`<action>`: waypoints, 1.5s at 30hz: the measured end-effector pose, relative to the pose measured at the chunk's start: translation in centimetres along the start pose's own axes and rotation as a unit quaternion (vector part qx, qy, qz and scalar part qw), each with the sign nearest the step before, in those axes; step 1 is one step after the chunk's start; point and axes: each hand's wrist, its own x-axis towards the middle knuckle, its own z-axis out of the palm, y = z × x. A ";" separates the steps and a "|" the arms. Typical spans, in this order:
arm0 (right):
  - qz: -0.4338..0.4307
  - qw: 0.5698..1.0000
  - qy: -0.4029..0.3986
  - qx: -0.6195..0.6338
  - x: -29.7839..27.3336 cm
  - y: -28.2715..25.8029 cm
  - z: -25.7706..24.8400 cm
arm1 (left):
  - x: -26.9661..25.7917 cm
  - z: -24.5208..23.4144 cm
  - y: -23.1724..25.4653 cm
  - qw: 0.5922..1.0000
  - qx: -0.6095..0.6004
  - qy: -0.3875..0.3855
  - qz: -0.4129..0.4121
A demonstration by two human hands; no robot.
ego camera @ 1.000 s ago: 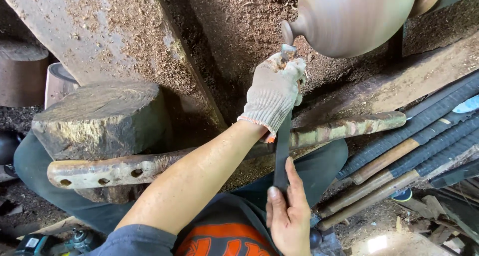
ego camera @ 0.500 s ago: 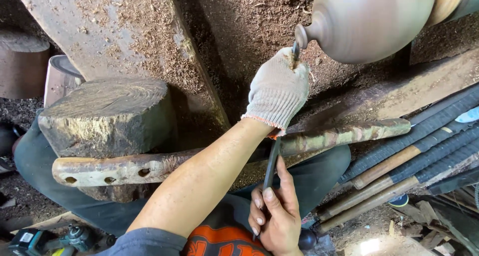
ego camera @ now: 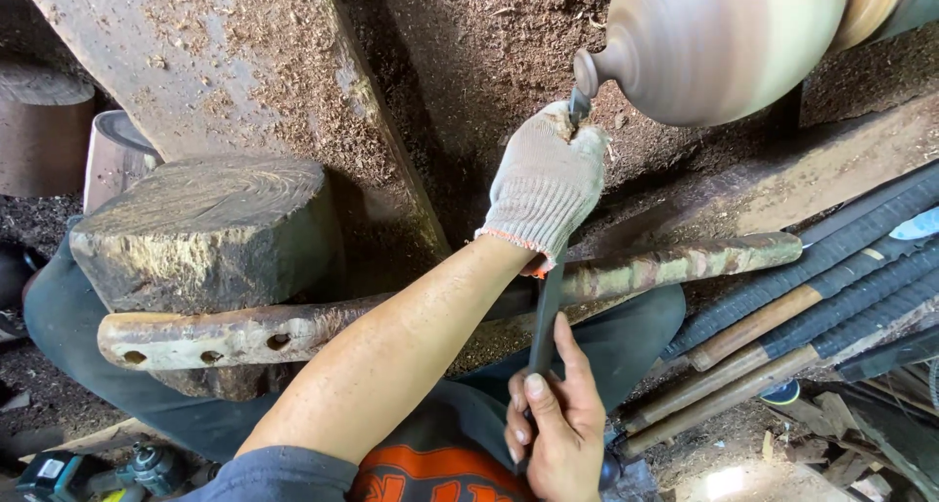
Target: The person turns a wooden vessel on a spinning lathe, holding a long chisel against the rotating wood to shape and smooth its surface. They occasionally reposition the tool, steady the workpiece with a gloved hand, and resume cutting along the vessel's body and neck.
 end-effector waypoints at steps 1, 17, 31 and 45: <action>-0.016 0.999 0.008 -0.038 0.1 0.0 -0.4 | 0.0 0.0 0.1 0.999 -0.042 -0.015 -0.027; -0.145 0.906 0.078 -0.390 0.6 -2.7 -3.2 | 0.9 1.9 -0.5 0.918 -0.349 -0.086 -0.166; -0.126 0.978 -0.043 -0.161 0.2 0.0 -15.6 | 3.8 -2.9 1.1 0.939 -0.339 0.014 -0.049; -0.311 0.835 0.398 -0.219 14.0 -8.8 -37.5 | 6.3 -1.1 -1.2 0.966 -0.258 0.018 -0.015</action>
